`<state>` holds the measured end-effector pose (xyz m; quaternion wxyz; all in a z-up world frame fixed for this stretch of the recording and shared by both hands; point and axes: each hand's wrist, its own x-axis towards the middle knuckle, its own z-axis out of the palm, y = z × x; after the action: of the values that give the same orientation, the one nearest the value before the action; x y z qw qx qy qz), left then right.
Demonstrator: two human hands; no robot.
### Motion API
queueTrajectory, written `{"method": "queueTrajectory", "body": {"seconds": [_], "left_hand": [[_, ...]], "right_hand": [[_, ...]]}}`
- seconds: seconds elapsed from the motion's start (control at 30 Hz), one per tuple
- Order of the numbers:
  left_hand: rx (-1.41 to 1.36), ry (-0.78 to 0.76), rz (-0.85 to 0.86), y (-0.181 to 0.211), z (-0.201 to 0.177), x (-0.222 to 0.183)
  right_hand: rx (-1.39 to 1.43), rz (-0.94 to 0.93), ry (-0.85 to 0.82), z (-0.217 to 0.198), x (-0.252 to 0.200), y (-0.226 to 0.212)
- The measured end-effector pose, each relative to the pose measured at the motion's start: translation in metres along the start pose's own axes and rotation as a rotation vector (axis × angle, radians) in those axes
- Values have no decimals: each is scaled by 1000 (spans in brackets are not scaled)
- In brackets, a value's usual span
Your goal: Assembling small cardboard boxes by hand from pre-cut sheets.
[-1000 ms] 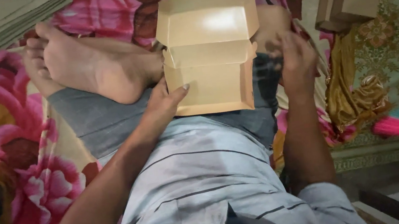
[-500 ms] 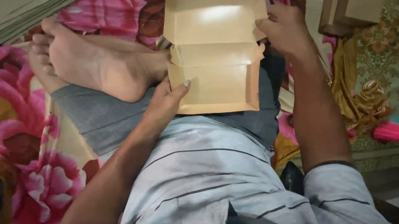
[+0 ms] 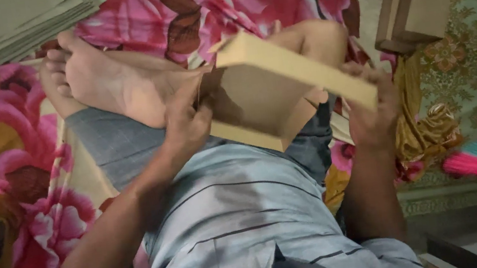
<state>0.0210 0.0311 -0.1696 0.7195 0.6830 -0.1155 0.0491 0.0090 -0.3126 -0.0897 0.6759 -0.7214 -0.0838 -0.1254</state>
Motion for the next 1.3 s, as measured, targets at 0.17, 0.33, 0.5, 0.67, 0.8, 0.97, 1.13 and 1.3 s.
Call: {"method": "queueTrajectory", "body": {"seconds": [0.17, 0.33, 0.5, 0.67, 0.8, 0.97, 1.13, 1.3], "left_hand": [[438, 137, 439, 57, -7, 24], [719, 291, 688, 102, -21, 32], [887, 290, 839, 110, -22, 34], [924, 287, 966, 111, -6, 41], [1087, 353, 1039, 88, -2, 40], [1233, 269, 883, 119, -6, 30], [1170, 230, 803, 128, -14, 27], [1008, 246, 651, -37, -15, -4]], "right_hand": [[98, -86, -223, -41, -16, 3], [-288, -120, -115, -9, -26, -19], [-553, 121, 162, 5, -32, -30], [-499, -142, 149, 43, -29, -79], [-612, -403, -31, 102, -23, -124], [-884, -348, -221, 129, -7, -137], [-1040, -419, -246, 123, -2, -138], [-1269, -551, -184, 121, 2, -144]]}}
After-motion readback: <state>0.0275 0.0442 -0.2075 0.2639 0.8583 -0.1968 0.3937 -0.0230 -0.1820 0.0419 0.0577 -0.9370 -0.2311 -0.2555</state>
